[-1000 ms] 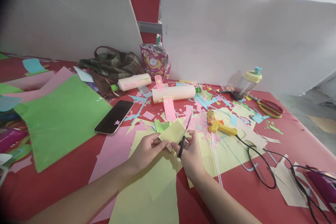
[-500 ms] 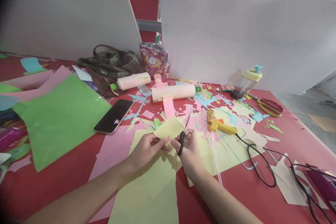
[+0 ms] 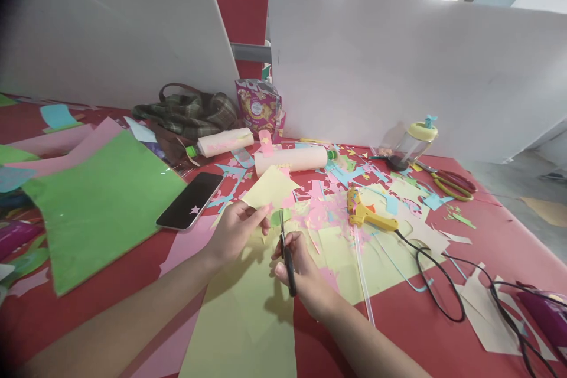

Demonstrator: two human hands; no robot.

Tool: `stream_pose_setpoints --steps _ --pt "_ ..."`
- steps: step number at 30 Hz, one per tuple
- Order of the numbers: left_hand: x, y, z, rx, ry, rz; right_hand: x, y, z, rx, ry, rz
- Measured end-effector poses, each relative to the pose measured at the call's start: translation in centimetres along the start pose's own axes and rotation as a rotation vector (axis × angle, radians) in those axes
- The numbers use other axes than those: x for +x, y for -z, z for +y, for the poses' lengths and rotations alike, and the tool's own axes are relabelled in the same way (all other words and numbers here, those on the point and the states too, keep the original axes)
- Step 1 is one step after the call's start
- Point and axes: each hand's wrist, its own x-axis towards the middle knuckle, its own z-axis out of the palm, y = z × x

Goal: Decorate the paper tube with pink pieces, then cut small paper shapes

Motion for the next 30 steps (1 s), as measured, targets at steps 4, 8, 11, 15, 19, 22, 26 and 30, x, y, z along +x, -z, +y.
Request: stream_pose_setpoints --steps 4,8,11,15,19,22,26,30 --pt "0.7 -0.8 0.4 0.117 -0.071 -0.038 0.1 0.2 -0.3 0.019 0.043 -0.002" --pt "1.0 -1.6 0.4 0.175 -0.114 -0.061 0.2 0.2 -0.5 0.022 0.067 0.036" --pt "0.9 -2.1 0.3 0.184 -0.125 -0.054 0.2 0.3 -0.6 0.021 0.066 0.069" --pt "0.5 -2.5 0.2 0.154 -0.07 -0.076 0.2 0.3 -0.5 0.022 0.082 0.1" --pt "0.2 -2.8 0.1 0.105 -0.006 -0.115 0.1 0.3 -0.4 0.036 0.087 0.103" --pt "0.1 -2.9 0.1 0.109 -0.021 -0.08 0.1 0.2 -0.5 0.056 0.08 0.109" --pt "0.2 -2.8 0.0 0.145 -0.059 -0.061 0.2 0.2 -0.5 0.076 0.064 0.133" --pt "0.5 -2.7 -0.1 0.123 -0.065 -0.076 0.1 0.2 -0.3 0.045 0.043 0.161"
